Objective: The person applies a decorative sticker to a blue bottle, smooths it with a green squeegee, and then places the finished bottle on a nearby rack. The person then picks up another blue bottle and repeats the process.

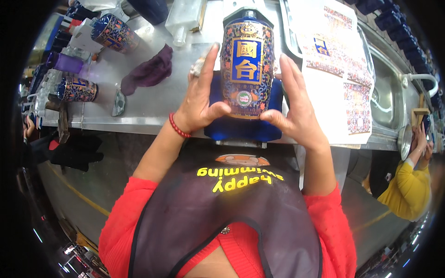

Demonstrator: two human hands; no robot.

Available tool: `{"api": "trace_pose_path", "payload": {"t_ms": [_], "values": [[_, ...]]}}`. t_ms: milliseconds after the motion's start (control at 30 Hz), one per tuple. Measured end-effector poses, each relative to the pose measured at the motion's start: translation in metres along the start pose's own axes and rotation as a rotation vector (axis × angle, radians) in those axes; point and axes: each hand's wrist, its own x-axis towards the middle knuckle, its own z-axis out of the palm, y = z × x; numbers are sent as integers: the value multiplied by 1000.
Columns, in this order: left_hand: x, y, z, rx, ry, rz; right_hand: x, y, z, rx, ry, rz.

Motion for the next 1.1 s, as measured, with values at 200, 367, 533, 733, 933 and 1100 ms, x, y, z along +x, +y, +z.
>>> {"api": "trace_pose_path", "payload": {"t_ms": [200,367,533,733,933,1100], "values": [[-25,50,7,443,-58,32,-16,-12,14,-134,-13,-122],[-27,49,12,384,-77,9,-18,-12,23,-163,34,-91],[-24,44,10,295,-47,-76,-16,-14,20,-231,13,-62],[-24,34,10,152,-15,-61,-15,-10,22,-155,50,-108],[-17,30,10,80,13,-78,-14,-8,24,-178,48,-121],[-16,26,10,42,29,-66,-14,-9,23,-109,37,-78]]}}
